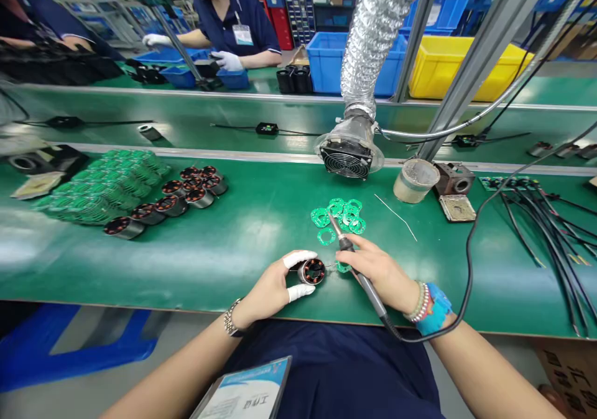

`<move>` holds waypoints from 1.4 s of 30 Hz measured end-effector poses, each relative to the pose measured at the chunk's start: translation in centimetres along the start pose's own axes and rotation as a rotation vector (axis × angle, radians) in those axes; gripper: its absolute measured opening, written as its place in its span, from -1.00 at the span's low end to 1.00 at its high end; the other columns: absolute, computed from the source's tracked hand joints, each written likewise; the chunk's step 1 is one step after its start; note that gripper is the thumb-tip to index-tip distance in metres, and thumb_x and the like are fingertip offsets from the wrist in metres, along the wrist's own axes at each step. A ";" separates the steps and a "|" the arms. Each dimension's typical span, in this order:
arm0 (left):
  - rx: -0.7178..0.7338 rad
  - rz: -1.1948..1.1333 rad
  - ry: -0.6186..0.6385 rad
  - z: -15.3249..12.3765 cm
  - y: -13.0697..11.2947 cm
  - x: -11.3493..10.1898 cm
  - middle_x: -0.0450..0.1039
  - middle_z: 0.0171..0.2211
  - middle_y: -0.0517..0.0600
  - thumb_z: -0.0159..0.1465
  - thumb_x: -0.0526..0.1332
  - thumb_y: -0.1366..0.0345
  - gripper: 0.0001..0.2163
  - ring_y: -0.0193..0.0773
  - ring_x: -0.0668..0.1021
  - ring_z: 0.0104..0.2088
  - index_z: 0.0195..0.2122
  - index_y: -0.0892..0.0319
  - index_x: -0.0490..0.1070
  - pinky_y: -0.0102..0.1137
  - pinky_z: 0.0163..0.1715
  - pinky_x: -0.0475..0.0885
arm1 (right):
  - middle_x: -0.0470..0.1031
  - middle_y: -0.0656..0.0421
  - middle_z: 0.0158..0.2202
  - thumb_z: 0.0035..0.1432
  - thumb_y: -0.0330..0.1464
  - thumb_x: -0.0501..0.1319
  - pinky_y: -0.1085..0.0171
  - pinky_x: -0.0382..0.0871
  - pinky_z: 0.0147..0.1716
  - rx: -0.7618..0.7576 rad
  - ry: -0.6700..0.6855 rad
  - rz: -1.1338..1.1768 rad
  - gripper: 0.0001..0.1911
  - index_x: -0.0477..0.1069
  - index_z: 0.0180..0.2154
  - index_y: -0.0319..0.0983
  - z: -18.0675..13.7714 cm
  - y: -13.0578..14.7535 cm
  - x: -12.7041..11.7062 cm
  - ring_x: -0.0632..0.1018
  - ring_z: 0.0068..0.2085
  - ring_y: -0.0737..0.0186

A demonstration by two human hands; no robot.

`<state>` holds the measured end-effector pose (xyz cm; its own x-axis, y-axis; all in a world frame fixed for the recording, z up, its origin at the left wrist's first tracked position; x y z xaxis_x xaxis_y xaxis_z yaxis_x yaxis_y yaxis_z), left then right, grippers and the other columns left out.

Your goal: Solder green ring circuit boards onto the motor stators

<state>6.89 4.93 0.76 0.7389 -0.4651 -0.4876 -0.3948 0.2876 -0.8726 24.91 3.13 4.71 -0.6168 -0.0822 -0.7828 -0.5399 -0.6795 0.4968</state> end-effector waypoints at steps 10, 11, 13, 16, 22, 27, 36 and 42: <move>-0.033 0.325 -0.134 -0.6 0.7 0.2 0.42 -0.05 0.15 0.00 0.35 0.23 -0.55 -0.05 0.42 0.04 -0.08 0.18 0.31 0.04 0.14 0.10 | 0.48 0.14 -0.27 0.13 -0.38 0.17 0.36 0.47 -0.52 0.472 -0.227 0.487 -0.69 0.26 -0.05 -0.14 0.9 1.0 2.6 0.51 -0.49 0.35; -0.030 0.331 -0.134 -0.6 0.8 0.3 0.42 -0.04 0.16 0.01 0.34 0.22 -0.55 -0.05 0.42 0.04 -0.07 0.18 0.31 0.04 0.14 0.10 | 0.47 0.12 -0.19 0.10 -0.36 0.20 0.37 0.47 -0.51 0.490 -0.213 0.606 -0.64 0.23 -0.04 -0.13 1.0 1.1 3.0 0.52 -0.47 0.36; -0.021 0.330 -0.133 -0.8 0.8 0.4 0.40 -0.03 0.17 0.00 0.34 0.17 -0.49 -0.04 0.41 0.04 -0.03 0.19 0.28 0.03 0.15 0.11 | 0.40 0.07 -0.04 0.05 -0.36 0.26 0.35 0.51 -0.42 0.472 -0.189 0.767 -0.56 0.20 -0.03 -0.10 1.1 1.1 3.4 0.53 -0.35 0.34; -0.007 0.307 -0.146 -0.9 0.8 0.4 0.42 -0.04 0.17 -0.05 0.36 0.06 -0.34 -0.02 0.43 0.02 0.04 0.21 0.21 0.06 0.15 0.09 | 0.38 0.06 -0.02 0.06 -0.36 0.26 0.25 0.49 -0.24 0.452 -0.192 0.721 -0.57 0.21 -0.02 -0.11 0.9 0.6 3.1 0.52 -0.21 0.27; 0.002 0.332 -0.184 -0.9 0.7 0.2 0.43 -0.08 0.17 0.02 0.33 0.13 -0.55 -0.02 0.43 0.02 -0.09 0.18 0.32 0.06 0.11 0.15 | 0.33 0.03 0.05 0.12 -0.32 0.20 0.11 0.40 -0.03 0.497 -0.233 0.728 -0.58 0.13 0.01 -0.10 0.8 -0.1 3.2 0.48 -0.03 0.17; -0.002 0.326 -0.183 -0.9 0.7 0.3 0.42 -0.06 0.17 0.01 0.33 0.13 -0.52 -0.02 0.43 0.01 -0.07 0.19 0.31 0.05 0.12 0.14 | 0.30 0.08 -0.02 -0.02 -0.32 0.33 0.12 0.46 -0.11 0.526 -0.379 0.938 -0.38 0.03 -0.01 -0.04 1.5 -0.4 4.0 0.53 -0.13 0.21; -0.011 0.284 -0.185 -0.7 0.4 0.2 0.45 -0.11 0.09 0.07 0.29 0.15 -0.58 -0.09 0.47 -0.06 -0.06 0.15 0.28 0.02 0.13 0.11 | 0.42 0.09 -0.11 -0.01 -0.29 0.33 0.10 0.36 -0.05 0.233 0.021 0.368 -0.48 0.19 -0.03 -0.13 4.4 1.9 3.1 0.47 -0.07 0.12; -0.029 0.247 -0.232 -1.1 0.5 0.0 0.50 -0.21 0.03 0.06 0.30 0.19 -0.61 -0.11 0.52 -0.13 -0.13 0.15 0.24 -0.01 0.11 0.19 | 0.43 0.07 -0.15 0.02 -0.27 0.30 0.19 0.40 -0.14 0.133 0.130 0.311 -0.57 0.26 -0.07 -0.19 5.4 1.9 4.1 0.47 -0.13 0.17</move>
<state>6.13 4.16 0.27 0.7221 -0.1808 -0.6677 -0.5903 0.3421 -0.7311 18.23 5.45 4.51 -0.6900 -0.3674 -0.6237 -0.4131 -0.5076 0.7561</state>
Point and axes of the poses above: each hand's wrist, its own z-axis towards the middle knuckle, its own x-axis out of the palm, y = z × x, the point moved 6 cm from there along z, towards the middle knuckle
